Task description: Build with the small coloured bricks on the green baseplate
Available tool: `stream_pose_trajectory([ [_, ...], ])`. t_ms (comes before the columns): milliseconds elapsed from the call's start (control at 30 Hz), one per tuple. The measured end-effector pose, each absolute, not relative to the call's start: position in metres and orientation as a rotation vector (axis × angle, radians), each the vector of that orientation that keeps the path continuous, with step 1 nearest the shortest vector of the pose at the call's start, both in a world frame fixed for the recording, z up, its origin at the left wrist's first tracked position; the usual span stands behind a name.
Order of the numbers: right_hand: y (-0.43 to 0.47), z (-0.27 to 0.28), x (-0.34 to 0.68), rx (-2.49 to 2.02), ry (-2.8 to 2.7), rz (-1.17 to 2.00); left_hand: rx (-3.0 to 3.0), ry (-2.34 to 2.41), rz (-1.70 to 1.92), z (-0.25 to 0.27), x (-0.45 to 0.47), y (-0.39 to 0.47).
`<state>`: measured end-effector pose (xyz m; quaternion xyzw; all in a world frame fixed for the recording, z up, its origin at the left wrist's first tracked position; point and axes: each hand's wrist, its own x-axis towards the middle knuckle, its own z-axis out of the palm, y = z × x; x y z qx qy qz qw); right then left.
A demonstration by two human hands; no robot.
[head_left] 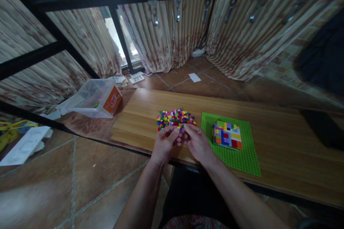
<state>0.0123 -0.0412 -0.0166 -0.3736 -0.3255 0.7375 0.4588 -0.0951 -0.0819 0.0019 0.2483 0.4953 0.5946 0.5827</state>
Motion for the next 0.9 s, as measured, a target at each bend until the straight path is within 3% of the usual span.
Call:
stream_pose_trajectory([
  [200,-0.039,-0.011,0.011,-0.92,-0.593,1.992,0.739,1.254,1.394,-0.002,-0.099,-0.08],
  [467,-0.043,-0.001,0.003,-1.02,-0.926,1.794,1.265,1.638,1.423,-0.012,-0.095,-0.084],
  [800,-0.035,-0.002,0.006,-0.947,-0.727,1.879,1.058,1.534,1.485,-0.018,-0.097,-0.081],
  [900,-0.01,-0.007,0.007,-1.051,-0.944,1.731,1.196,1.727,1.384,-0.014,-0.11,-0.07],
])
